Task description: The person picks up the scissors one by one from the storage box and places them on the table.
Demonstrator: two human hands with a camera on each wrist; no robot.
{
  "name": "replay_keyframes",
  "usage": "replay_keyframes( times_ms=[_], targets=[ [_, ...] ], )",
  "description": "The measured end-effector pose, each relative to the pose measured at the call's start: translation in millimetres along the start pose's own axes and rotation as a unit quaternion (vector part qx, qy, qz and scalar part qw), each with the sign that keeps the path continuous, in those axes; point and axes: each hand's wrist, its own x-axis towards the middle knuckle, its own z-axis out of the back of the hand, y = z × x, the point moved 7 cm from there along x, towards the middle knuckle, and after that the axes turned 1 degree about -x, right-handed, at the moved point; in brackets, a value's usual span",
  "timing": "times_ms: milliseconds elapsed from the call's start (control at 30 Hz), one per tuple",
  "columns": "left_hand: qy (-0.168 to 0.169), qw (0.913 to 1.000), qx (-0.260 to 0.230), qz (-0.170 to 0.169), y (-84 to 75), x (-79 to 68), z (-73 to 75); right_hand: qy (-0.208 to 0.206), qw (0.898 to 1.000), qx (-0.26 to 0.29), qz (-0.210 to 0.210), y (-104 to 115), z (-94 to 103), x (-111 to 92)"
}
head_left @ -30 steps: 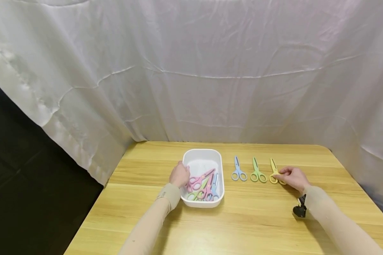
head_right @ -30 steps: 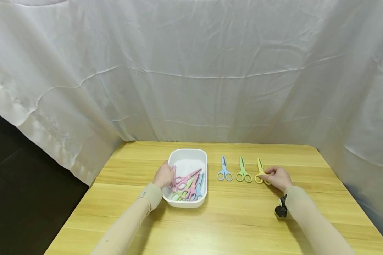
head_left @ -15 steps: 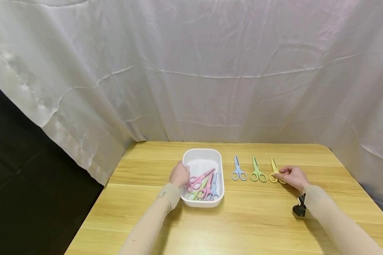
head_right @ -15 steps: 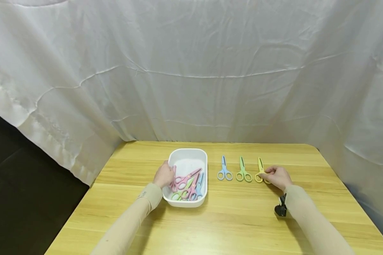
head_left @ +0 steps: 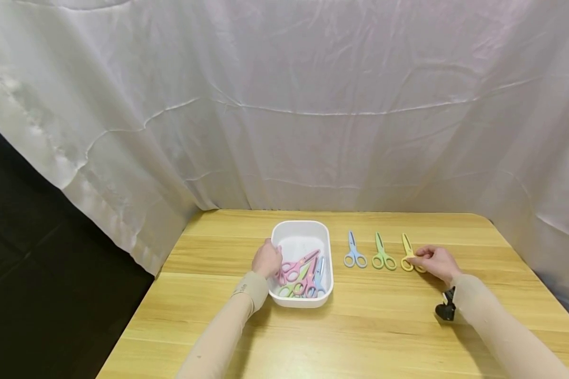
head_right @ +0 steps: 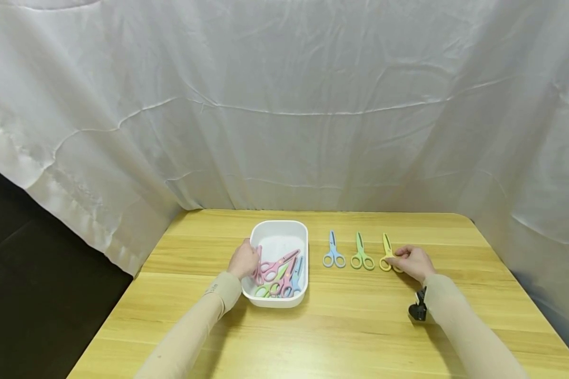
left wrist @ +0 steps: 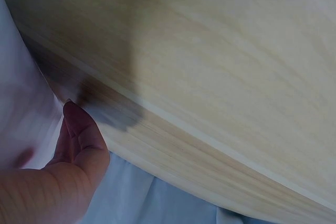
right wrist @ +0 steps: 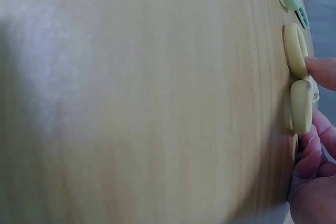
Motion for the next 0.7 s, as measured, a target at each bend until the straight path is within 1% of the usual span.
replay_keyframes(
  times_ms=[233, 467, 700],
  targets=[
    [0.000, 1.0000, 0.001, -0.003, -0.5, -0.6, 1.0, -0.003, 1.000, -0.004, -0.001, -0.3, 0.9, 0.2],
    [-0.002, 1.0000, 0.000, -0.002, 0.8, 0.7, 0.0, 0.004, 1.000, 0.008, -0.006, 0.3, 0.6, -0.9],
    [-0.002, 1.0000, 0.001, -0.004, 0.0, 0.1, 0.0, -0.004, 1.000, 0.028, 0.012, 0.1, 0.7, -3.3]
  ],
)
